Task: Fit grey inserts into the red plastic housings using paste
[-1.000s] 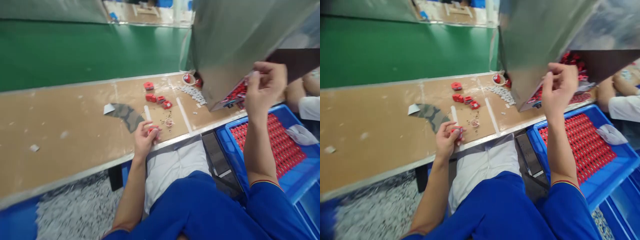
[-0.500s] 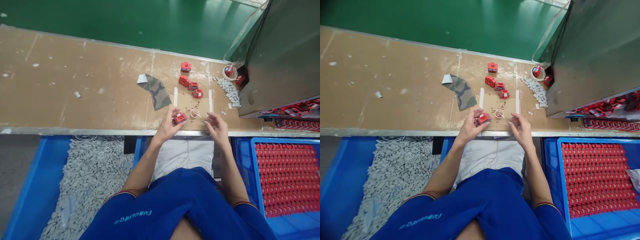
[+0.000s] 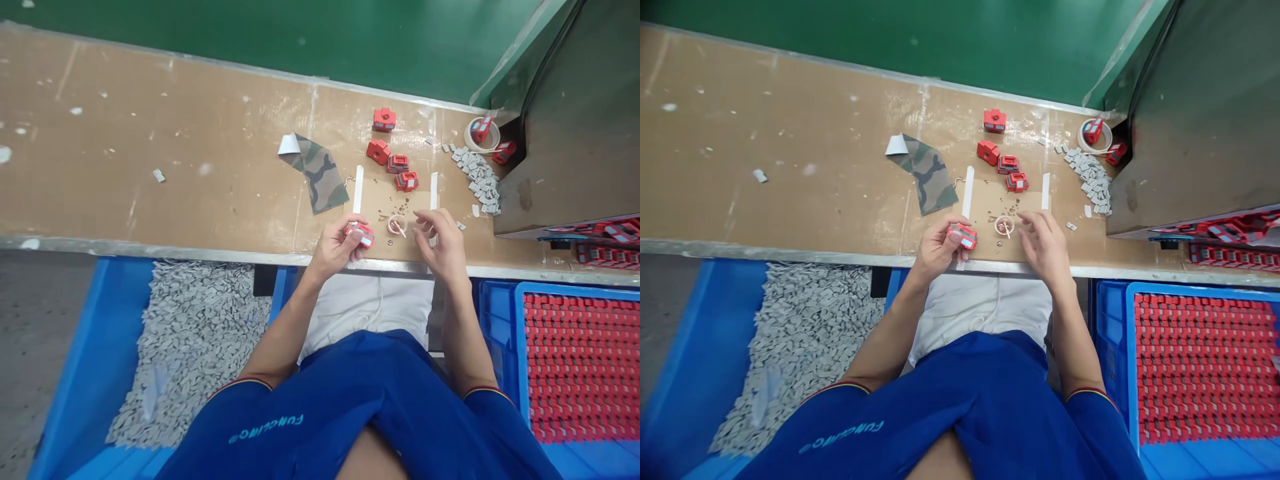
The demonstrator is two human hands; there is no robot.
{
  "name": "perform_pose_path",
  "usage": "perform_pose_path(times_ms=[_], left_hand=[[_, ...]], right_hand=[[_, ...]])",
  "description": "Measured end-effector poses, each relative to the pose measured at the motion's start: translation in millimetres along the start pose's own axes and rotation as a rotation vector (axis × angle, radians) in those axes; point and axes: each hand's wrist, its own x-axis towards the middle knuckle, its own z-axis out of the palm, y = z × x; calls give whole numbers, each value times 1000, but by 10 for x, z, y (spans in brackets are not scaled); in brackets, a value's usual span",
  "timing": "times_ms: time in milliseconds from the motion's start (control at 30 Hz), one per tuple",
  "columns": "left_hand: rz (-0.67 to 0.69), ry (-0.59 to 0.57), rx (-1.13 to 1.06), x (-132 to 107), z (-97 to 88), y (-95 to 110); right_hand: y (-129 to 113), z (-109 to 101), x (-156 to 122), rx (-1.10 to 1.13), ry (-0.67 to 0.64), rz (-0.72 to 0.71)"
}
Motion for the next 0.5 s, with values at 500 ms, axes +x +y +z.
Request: perform_pose_path(times_ms=[500], left_hand=[[-20,-50,91,15,-14,-33]], right_hand=[[140,277,125,45,322,-4]])
